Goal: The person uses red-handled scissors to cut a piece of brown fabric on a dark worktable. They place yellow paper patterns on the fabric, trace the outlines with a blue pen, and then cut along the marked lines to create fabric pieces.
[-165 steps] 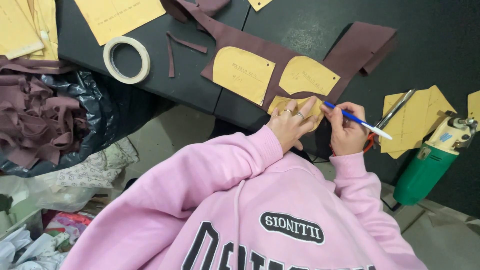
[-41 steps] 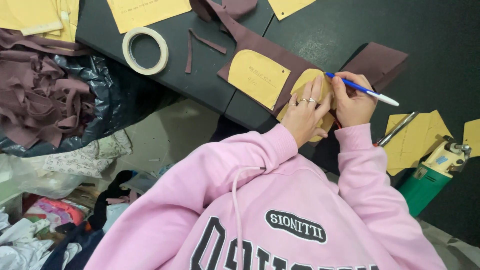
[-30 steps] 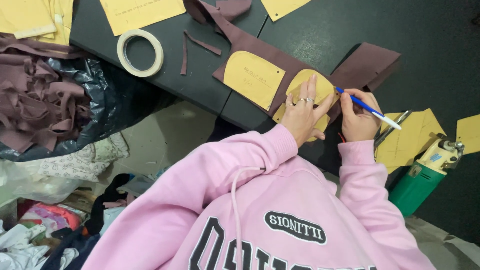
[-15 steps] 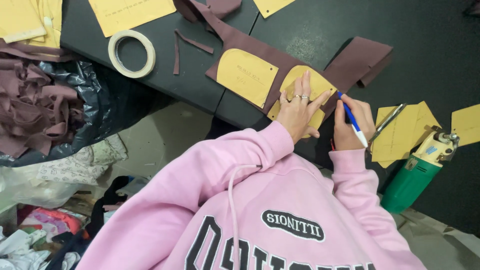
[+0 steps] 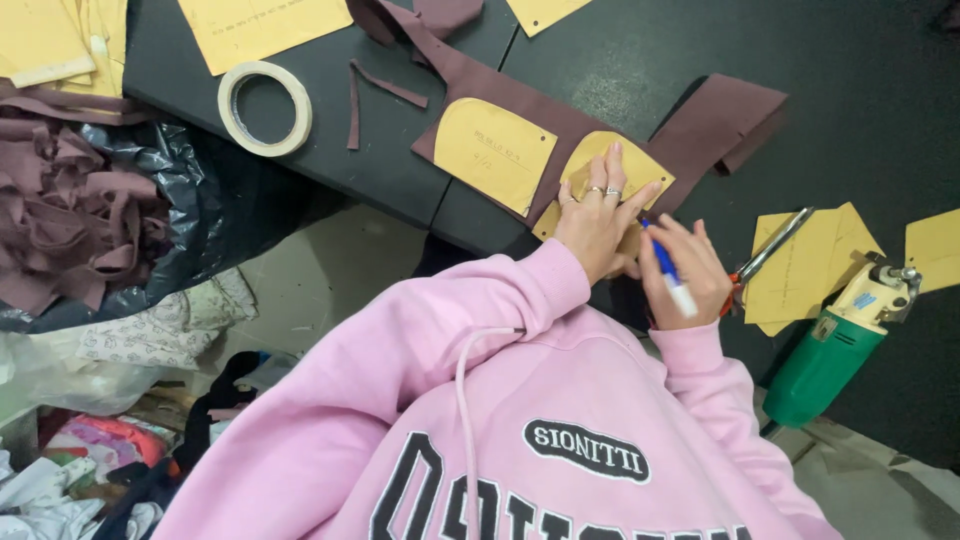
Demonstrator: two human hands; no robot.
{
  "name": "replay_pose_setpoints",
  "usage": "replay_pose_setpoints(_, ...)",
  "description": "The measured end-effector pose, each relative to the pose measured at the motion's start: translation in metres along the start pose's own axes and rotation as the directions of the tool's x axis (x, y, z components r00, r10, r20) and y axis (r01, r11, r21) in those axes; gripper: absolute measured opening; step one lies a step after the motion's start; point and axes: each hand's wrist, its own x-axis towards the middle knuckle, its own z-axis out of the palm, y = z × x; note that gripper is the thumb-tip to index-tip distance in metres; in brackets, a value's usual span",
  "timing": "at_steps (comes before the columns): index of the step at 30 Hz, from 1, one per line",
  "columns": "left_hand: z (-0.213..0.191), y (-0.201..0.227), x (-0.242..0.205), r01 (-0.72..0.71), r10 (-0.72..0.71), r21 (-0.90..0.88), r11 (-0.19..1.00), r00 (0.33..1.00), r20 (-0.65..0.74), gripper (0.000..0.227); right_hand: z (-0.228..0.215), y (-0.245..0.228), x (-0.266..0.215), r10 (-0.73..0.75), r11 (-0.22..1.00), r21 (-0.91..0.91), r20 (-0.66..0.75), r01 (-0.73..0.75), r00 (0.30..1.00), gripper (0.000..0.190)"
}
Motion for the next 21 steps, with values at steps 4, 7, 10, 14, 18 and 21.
replay_pose_setpoints(4,0.008,-0.035,0.012,-0.034,0.043,-0.120,0.992,0.996,0.076,0.085,-0.007,0.002,0.025,0.227,0.968,0.138,-0.109,-0.212,0.968,0.012)
replay_pose_setpoints(7,0.003,-0.066,0.020,-0.111,0.119,-0.205,0.972,0.993,0.026,0.044,-0.007,0.007,0.038,0.199,0.931,0.290,0.103,-0.221,0.975,0.013)
replay_pose_setpoints(10,-0.005,-0.098,0.029,-0.202,0.183,-0.320,0.926,0.979,-0.090,0.030,0.013,0.007,0.056,0.016,0.920,0.374,0.257,-0.115,0.966,0.012)
replay_pose_setpoints(14,-0.023,-0.107,0.031,-0.228,0.215,-0.501,0.835,0.973,-0.084,0.032,0.029,0.001,0.062,-0.029,0.904,0.405,0.375,-0.135,0.927,0.014)
replay_pose_setpoints(18,-0.026,-0.109,0.035,-0.211,0.230,-0.523,0.826,0.973,-0.029,0.030,0.036,-0.006,0.068,-0.008,0.918,0.367,0.389,-0.147,0.921,0.015)
replay_pose_setpoints(21,-0.017,-0.109,0.034,-0.248,0.257,-0.487,0.838,0.965,-0.049,0.029,0.038,-0.004,0.067,-0.064,0.912,0.401,0.351,-0.088,0.934,0.016)
